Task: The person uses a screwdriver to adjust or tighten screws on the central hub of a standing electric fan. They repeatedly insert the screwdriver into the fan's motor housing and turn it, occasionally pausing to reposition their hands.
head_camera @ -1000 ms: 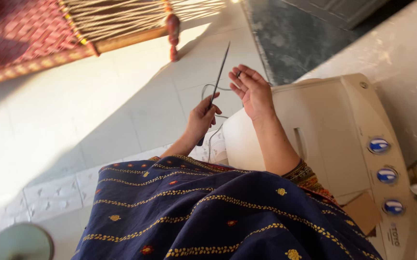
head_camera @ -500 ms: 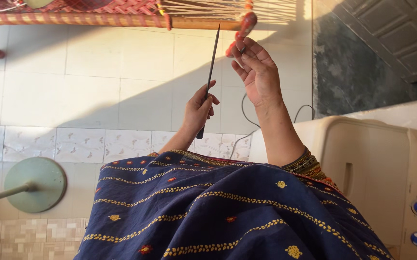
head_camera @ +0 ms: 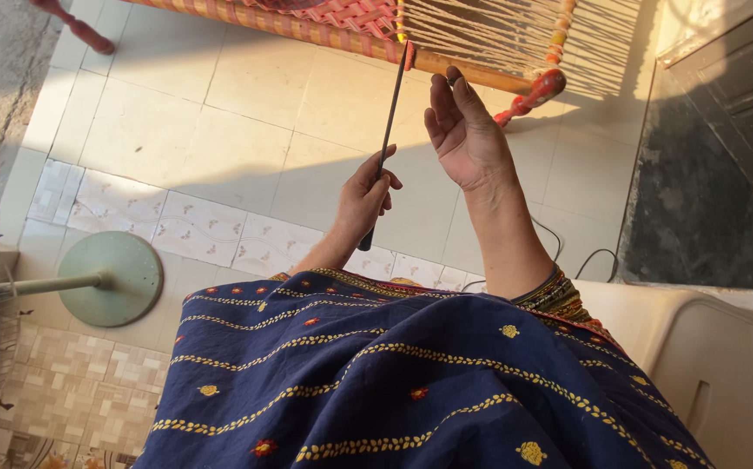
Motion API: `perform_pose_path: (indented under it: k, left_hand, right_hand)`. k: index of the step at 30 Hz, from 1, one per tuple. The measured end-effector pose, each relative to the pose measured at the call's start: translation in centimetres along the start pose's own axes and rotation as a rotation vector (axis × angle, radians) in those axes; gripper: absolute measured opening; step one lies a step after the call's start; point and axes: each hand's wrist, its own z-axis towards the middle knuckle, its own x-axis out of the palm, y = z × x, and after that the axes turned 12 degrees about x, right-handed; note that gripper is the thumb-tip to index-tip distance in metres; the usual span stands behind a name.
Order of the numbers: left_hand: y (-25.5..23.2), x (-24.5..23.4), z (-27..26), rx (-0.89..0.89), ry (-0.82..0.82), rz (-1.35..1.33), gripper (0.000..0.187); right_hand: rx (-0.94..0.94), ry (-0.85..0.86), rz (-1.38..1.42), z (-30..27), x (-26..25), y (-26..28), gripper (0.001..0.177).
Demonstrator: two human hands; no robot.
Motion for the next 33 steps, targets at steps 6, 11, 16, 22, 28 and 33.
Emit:
perform_pose_path:
  k: [6,11,16,22,28,33]
  left_hand:
    - [0.3,-4.1,0.4,0.01,-0.055,-0.008,0.051]
    - [0.5,-6.0,0.4,0.005,-0.086,-0.015,0.05]
    - [0.7,-7.2,1.4,-0.013,-0.124,-0.016,0.05]
    - [0.5,-8.0,3.5,-0.038,-0.179,-0.013,0.051]
    - [0.1,-8.7,6.5,-0.089,-0.267,-0.014,0.043]
    - [0.0,-9.6,8.6,-0.099,-0.316,-0.001,0.043]
  right_hand:
    - [0.085,0.105,0.057,3.9,2.2,-2.8,0.028]
    - [0.13,0.1,0.089,6.7,3.0,-4.2,0.021]
    - [0.183,0.099,0.101,9.6,3.2,-4.7,0.02]
    - [0.287,0.07,0.095,13.7,3.6,-4.9,0.018]
    - [0.368,-0.004,-0.011,17.9,5.1,-5.5,0.017]
    - [0.431,0.031,-0.121,20.8,6.5,-5.5,0.016]
